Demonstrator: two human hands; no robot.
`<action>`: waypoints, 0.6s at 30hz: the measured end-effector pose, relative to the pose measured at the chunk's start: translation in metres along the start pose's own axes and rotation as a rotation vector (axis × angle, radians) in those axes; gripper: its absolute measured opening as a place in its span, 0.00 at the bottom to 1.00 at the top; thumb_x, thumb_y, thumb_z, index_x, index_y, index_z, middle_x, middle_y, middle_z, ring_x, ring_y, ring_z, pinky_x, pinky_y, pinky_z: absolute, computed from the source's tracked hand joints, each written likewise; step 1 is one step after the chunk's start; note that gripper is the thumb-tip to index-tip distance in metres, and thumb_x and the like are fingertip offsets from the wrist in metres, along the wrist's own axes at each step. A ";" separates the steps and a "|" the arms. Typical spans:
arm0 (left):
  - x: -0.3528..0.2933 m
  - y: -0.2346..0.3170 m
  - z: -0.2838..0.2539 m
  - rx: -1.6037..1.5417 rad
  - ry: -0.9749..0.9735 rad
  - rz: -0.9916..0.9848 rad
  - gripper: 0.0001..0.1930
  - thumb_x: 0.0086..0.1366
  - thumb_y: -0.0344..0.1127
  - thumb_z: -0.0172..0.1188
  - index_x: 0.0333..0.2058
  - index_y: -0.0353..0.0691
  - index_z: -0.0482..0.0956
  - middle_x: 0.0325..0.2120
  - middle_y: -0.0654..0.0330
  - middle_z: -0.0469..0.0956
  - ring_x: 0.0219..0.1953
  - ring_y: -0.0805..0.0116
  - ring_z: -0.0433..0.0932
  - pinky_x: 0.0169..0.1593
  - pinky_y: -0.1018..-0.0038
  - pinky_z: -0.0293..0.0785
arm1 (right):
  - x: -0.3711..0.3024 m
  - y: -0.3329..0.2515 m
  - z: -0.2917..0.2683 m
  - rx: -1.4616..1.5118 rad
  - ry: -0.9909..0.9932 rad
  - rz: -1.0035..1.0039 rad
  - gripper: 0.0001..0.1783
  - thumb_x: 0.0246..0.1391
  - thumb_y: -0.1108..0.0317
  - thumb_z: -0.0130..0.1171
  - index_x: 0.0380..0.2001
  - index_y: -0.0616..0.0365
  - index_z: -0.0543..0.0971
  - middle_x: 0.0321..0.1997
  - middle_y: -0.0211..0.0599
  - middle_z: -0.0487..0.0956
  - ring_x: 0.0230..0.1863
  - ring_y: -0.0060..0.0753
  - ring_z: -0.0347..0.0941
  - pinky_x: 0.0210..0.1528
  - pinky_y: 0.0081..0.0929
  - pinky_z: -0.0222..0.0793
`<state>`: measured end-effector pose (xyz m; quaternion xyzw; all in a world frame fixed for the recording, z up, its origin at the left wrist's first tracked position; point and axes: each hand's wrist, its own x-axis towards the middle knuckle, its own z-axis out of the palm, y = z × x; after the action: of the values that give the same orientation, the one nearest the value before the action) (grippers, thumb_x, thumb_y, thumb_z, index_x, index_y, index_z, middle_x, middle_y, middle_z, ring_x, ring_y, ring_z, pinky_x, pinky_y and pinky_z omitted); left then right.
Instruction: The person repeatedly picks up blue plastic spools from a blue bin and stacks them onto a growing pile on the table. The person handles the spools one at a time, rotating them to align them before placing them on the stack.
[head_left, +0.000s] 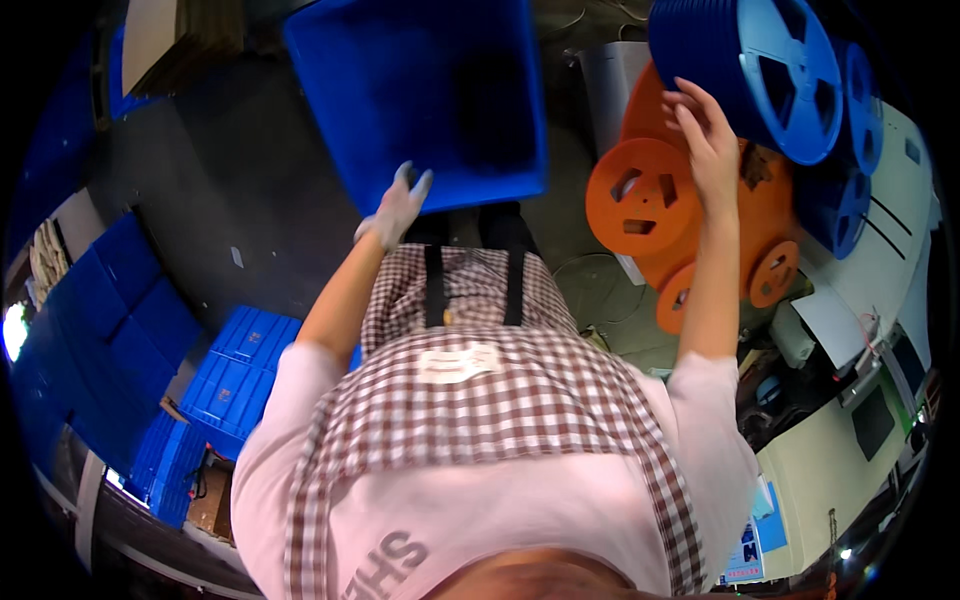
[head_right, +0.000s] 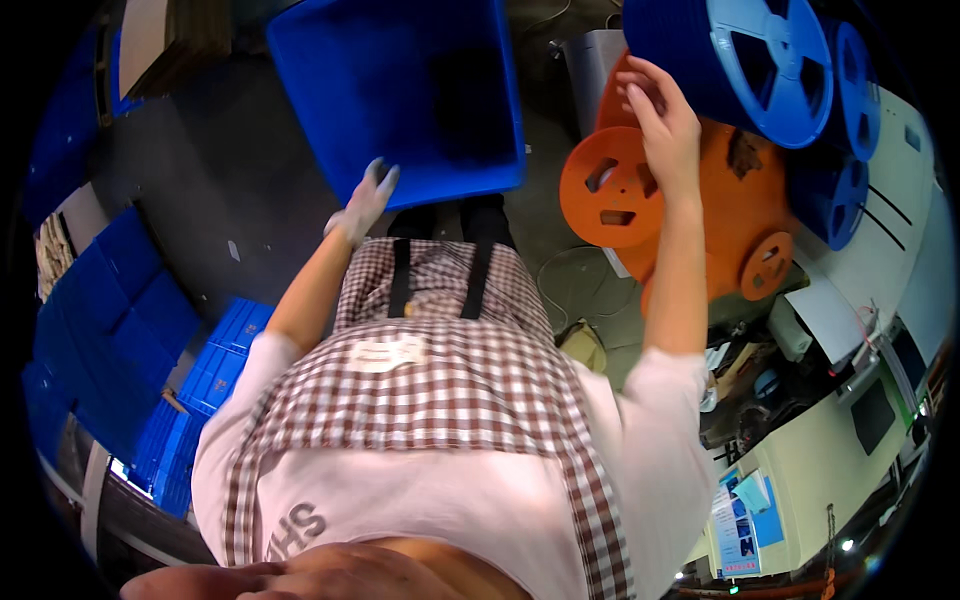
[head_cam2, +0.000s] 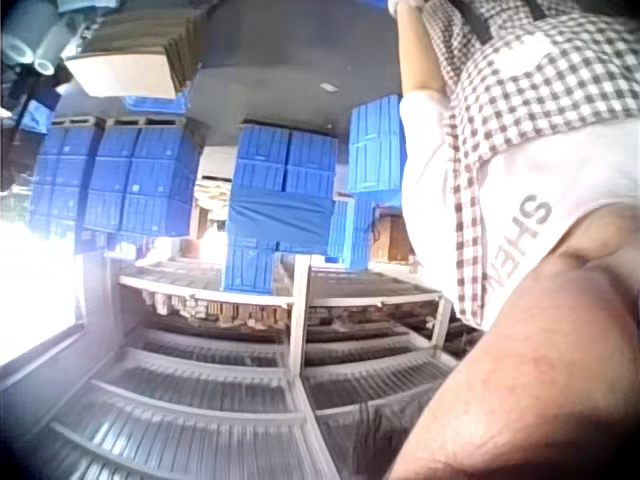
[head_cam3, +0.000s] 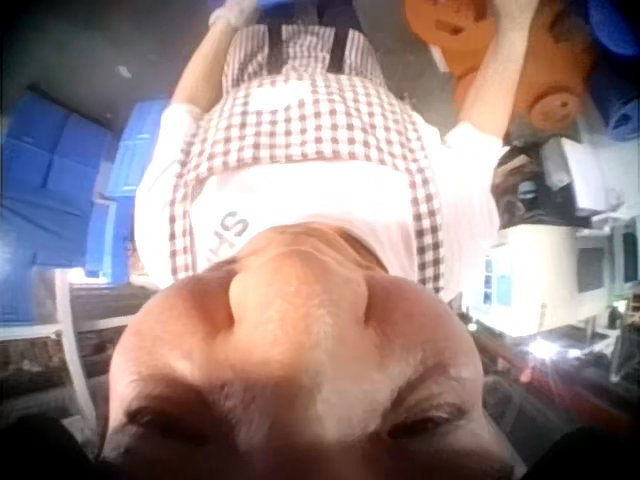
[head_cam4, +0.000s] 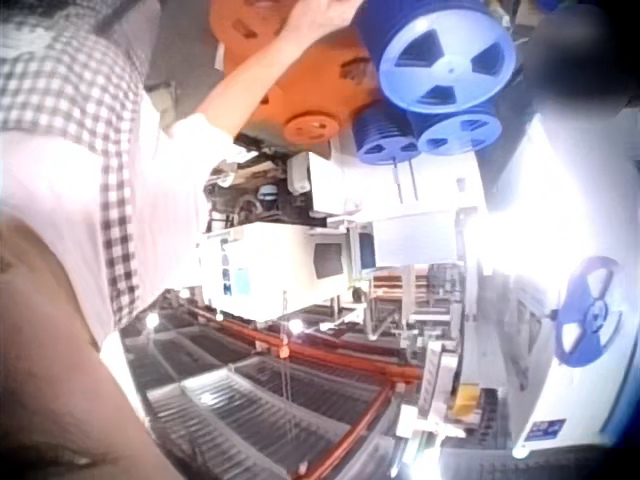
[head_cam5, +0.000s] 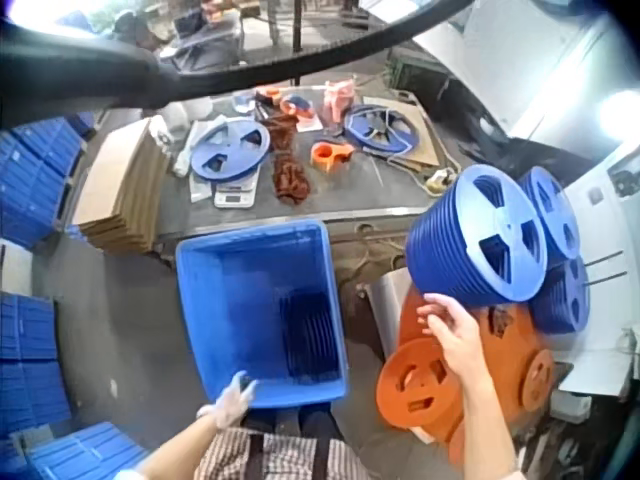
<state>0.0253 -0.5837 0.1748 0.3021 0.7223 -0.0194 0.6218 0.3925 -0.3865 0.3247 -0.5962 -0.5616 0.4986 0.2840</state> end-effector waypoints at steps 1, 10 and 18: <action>0.034 0.005 0.001 0.052 -0.013 -0.088 0.40 0.69 0.65 0.39 0.70 0.44 0.50 0.70 0.56 0.55 0.72 0.60 0.52 0.73 0.62 0.44 | -0.018 -0.013 0.007 0.023 -0.003 0.002 0.18 0.65 0.72 0.52 0.57 0.62 0.74 0.51 0.39 0.80 0.51 0.28 0.77 0.52 0.24 0.74; 0.158 0.008 0.062 -0.129 0.064 -0.101 0.41 0.68 0.66 0.42 0.68 0.40 0.56 0.67 0.45 0.61 0.70 0.46 0.57 0.71 0.60 0.51 | -0.140 -0.010 -0.040 -0.035 0.298 0.225 0.19 0.65 0.76 0.50 0.58 0.67 0.71 0.52 0.44 0.78 0.50 0.31 0.77 0.52 0.28 0.74; 0.170 0.036 0.077 -0.042 -0.065 0.032 0.40 0.70 0.66 0.38 0.69 0.41 0.56 0.68 0.47 0.58 0.71 0.48 0.53 0.72 0.60 0.48 | -0.158 -0.007 -0.026 -0.008 0.285 0.252 0.20 0.65 0.74 0.51 0.59 0.66 0.70 0.51 0.45 0.78 0.49 0.32 0.77 0.52 0.29 0.74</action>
<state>0.1029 -0.5153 0.0154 0.2997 0.6971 -0.0043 0.6513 0.4337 -0.5300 0.3835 -0.7277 -0.4385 0.4383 0.2934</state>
